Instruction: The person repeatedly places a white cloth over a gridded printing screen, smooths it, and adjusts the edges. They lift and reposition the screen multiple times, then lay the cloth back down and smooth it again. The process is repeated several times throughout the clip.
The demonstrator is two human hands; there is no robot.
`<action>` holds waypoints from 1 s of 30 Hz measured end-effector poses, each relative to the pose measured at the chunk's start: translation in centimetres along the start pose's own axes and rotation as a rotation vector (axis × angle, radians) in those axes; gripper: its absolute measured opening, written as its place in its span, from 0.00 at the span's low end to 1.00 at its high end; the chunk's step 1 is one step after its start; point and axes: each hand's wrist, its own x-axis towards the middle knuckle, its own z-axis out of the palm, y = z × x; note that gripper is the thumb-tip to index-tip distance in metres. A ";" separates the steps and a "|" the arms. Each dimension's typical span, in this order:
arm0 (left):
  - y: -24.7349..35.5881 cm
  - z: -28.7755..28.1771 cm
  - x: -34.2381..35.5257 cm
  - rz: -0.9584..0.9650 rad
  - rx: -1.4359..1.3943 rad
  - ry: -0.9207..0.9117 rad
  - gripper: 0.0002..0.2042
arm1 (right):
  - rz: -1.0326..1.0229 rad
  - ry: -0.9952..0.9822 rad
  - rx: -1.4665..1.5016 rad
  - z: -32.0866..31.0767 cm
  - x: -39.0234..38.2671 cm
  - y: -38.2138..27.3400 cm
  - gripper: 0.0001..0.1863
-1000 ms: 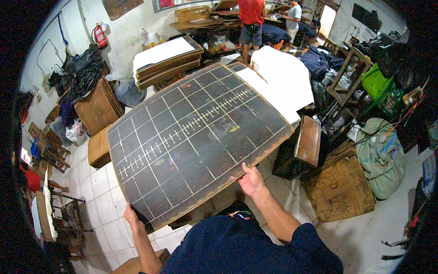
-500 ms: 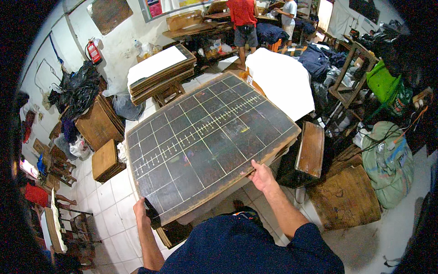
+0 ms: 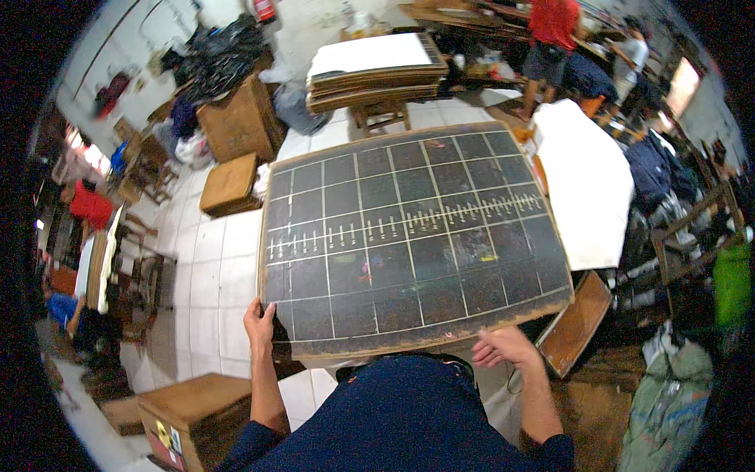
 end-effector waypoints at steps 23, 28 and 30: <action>6.2 6.0 4.0 0.326 0.474 0.236 0.13 | -0.114 1.308 -0.638 -17.9 7.1 -0.8 0.31; 7.2 12.8 13.1 0.583 0.515 0.172 0.06 | -0.134 1.359 -0.682 -18.8 7.7 0.4 0.31; 7.3 14.6 16.9 0.612 0.495 0.153 0.05 | -0.130 1.359 -0.723 -18.9 7.5 0.5 0.30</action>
